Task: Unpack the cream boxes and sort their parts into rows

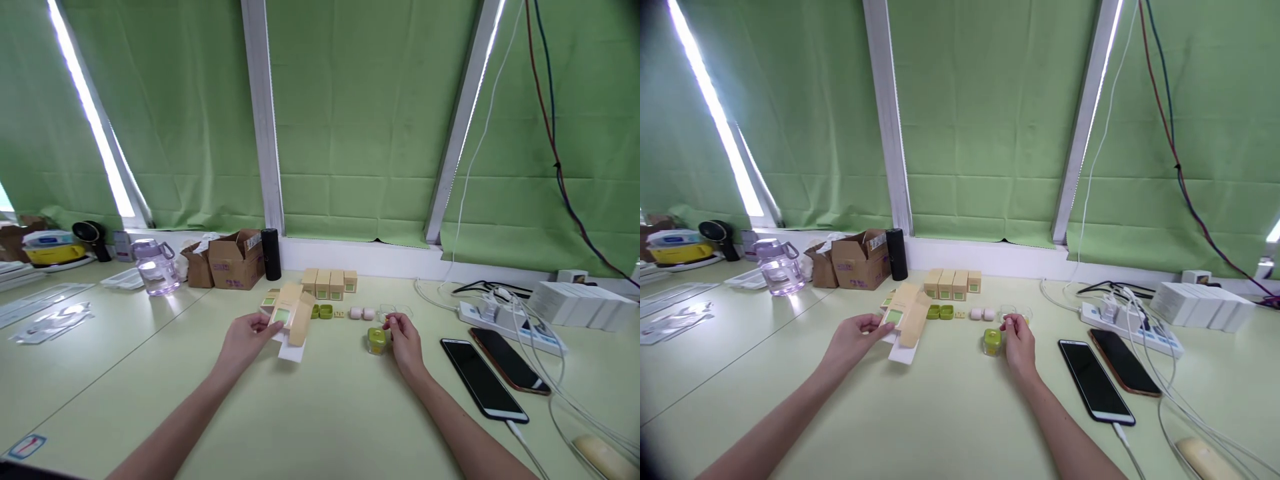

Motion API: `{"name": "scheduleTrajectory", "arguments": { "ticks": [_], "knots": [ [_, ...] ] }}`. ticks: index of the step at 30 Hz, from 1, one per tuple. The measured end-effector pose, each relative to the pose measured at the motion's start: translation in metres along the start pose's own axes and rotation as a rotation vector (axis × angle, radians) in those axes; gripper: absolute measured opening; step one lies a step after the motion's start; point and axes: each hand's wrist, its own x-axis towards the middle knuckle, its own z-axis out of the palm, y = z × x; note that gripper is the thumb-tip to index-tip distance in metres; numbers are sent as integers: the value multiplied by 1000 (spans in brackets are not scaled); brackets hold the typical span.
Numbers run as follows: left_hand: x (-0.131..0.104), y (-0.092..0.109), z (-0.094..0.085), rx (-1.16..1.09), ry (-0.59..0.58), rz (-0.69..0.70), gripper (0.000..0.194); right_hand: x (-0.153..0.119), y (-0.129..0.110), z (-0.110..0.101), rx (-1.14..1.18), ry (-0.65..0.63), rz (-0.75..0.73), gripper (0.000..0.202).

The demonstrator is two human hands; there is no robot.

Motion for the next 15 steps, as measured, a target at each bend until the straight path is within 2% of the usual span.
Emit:
{"name": "scheduleTrajectory", "arguments": {
  "ticks": [3,6,10,15],
  "knots": [
    [-10,-17,-12,24,-53,-93,54,0,-1,0,4,7,-6,44],
    [-15,-31,-17,67,-54,-138,58,0,-3,0,15,16,-17,46],
    [-18,-44,-16,81,-79,-160,59,0,-3,0,20,16,-26,46],
    [-18,-51,-12,111,-95,-155,57,1,2,-1,-4,-15,-6,46]
  ]
}}
